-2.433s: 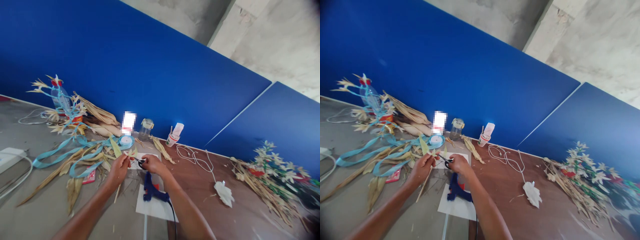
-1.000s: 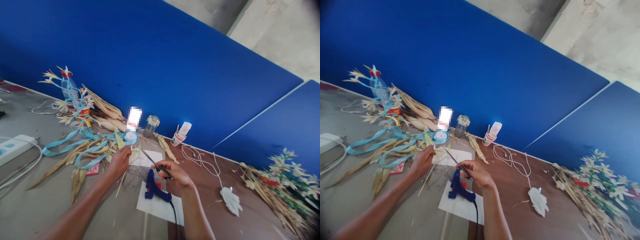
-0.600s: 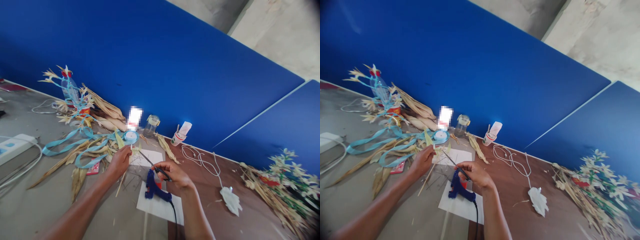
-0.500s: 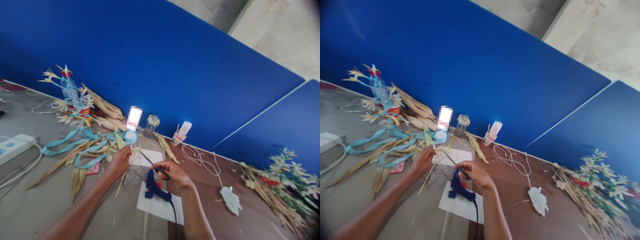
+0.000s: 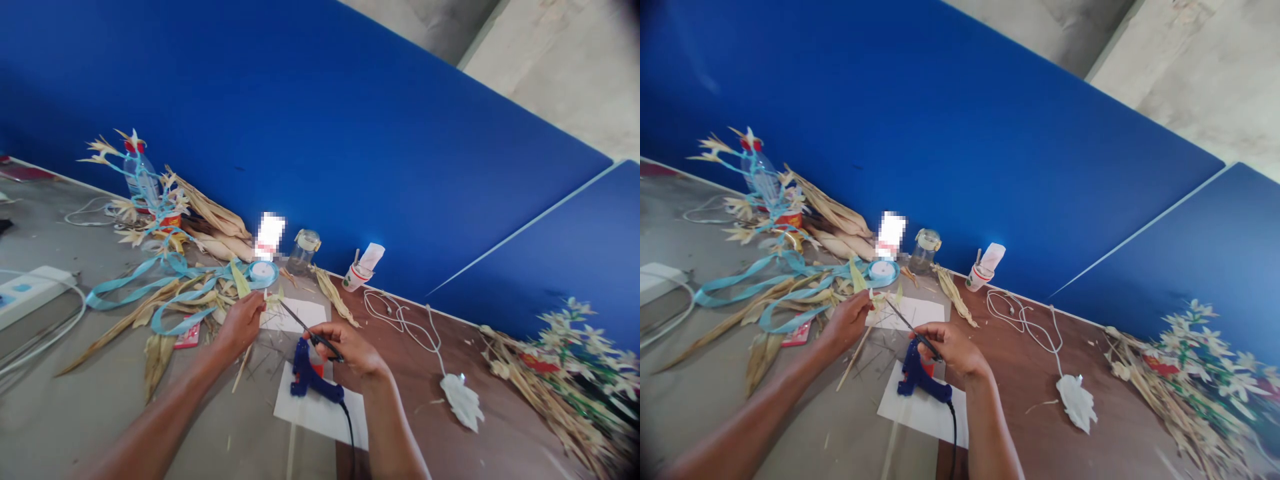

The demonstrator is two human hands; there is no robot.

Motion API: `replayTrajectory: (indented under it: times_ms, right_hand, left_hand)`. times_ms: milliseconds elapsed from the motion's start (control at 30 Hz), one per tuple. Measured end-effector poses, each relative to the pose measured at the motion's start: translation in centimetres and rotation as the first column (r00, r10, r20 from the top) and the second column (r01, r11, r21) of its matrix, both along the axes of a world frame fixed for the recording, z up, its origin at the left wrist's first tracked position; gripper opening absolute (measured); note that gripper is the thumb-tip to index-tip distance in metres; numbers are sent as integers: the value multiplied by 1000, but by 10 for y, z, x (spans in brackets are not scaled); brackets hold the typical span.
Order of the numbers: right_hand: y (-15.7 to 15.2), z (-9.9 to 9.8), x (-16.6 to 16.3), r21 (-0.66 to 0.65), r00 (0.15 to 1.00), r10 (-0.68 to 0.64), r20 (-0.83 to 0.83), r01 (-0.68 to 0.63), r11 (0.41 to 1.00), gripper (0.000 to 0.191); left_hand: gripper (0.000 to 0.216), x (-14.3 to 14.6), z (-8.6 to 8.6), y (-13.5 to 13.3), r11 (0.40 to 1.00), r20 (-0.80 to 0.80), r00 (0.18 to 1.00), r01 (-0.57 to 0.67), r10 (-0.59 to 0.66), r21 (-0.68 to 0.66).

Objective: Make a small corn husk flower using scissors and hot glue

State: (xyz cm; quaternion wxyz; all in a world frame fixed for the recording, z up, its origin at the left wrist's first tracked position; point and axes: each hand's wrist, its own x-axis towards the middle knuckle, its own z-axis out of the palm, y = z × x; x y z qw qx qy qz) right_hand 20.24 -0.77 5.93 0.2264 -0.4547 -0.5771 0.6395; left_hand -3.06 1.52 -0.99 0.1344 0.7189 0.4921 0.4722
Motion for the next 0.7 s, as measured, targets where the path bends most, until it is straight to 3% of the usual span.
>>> replayTrajectory:
  times_ms: [700]
  right_hand:
    - [-1,3,3,61,999,43,19,-44,997,39]
  left_hand:
    - [20,-2,-4,2,999,-49,998,37,-37,-4]
